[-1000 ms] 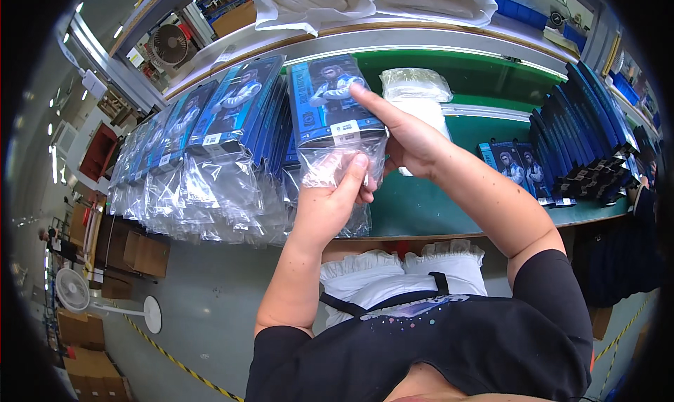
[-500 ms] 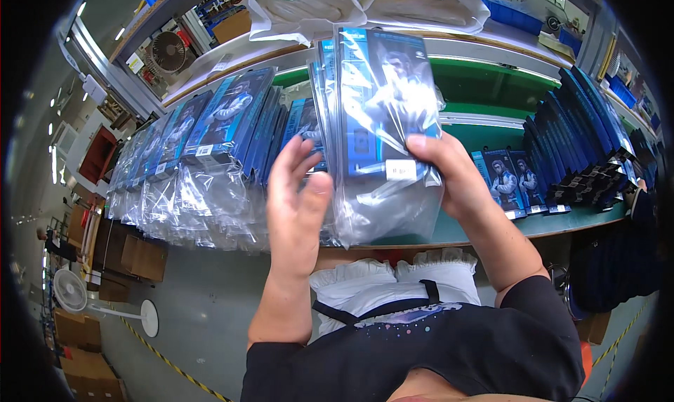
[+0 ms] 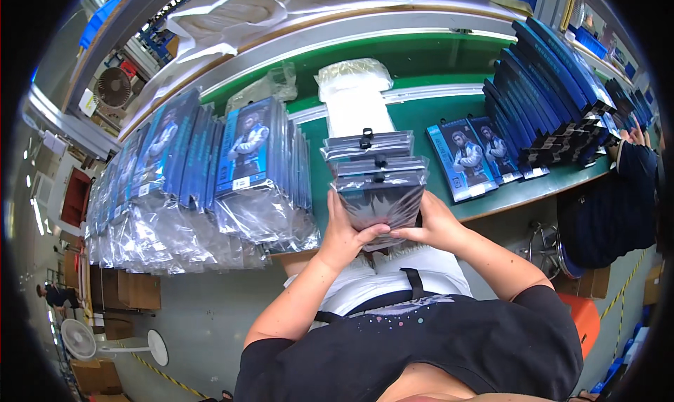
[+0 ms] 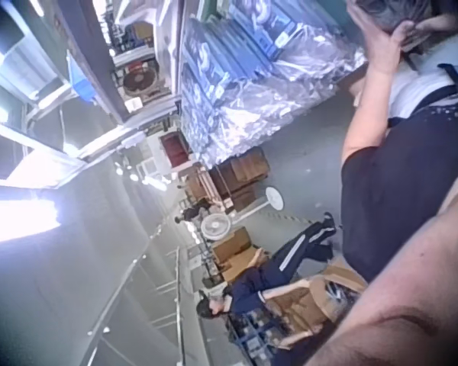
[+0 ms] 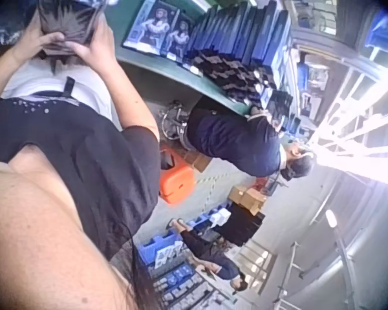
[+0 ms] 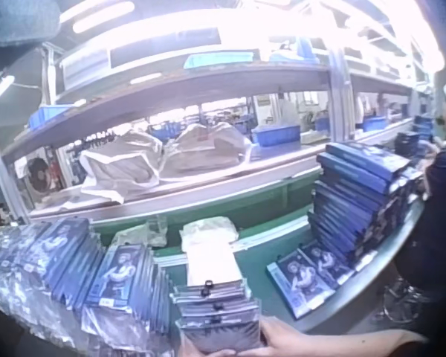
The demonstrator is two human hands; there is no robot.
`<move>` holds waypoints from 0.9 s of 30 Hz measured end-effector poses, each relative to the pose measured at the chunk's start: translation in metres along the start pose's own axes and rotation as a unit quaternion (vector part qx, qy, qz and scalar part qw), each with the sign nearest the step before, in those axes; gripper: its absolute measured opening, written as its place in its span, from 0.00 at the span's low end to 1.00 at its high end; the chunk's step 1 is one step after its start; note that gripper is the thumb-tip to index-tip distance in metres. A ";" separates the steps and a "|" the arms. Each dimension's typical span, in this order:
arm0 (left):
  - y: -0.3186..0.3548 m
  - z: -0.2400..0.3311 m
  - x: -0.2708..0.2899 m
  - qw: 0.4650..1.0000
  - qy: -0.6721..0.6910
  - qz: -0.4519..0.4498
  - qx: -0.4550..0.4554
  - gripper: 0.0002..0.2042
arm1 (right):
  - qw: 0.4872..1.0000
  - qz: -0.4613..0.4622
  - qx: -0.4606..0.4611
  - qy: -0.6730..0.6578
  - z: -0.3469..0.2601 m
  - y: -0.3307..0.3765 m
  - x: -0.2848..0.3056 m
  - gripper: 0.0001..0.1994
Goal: Packing products into plastic sleeves and stacking them at a factory workbench.
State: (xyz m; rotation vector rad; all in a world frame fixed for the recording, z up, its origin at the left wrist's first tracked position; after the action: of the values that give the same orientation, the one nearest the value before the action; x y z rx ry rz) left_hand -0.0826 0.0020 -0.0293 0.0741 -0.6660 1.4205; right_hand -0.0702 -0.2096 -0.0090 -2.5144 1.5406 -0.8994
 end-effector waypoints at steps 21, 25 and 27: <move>-0.034 0.091 0.026 0.977 0.188 0.085 0.048 0.43 | 0.873 0.126 -0.167 -0.440 -0.068 -0.027 0.028 0.36; -0.035 0.130 0.034 0.929 0.333 0.158 -0.002 0.36 | 0.853 0.146 -0.073 -0.496 -0.112 -0.052 0.031 0.32; -0.032 0.157 0.046 0.906 0.395 0.148 -0.035 0.25 | 0.853 0.140 -0.032 -0.502 -0.137 -0.066 0.028 0.30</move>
State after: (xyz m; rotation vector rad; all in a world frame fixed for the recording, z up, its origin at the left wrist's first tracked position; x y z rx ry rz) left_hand -0.1125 -0.0310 0.1316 -0.6583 -0.0438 1.5493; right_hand -0.0776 -0.1671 0.1396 -2.0615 1.4276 0.4813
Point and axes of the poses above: each hand's wrist, its own y-axis away from the middle knuckle, its own x-axis out of the back of the hand, z = x × y, the point moved 1 cm from there along -y, towards the middle knuckle, and after that the axes turned 12 degrees about -y, right-handed, at the moved point
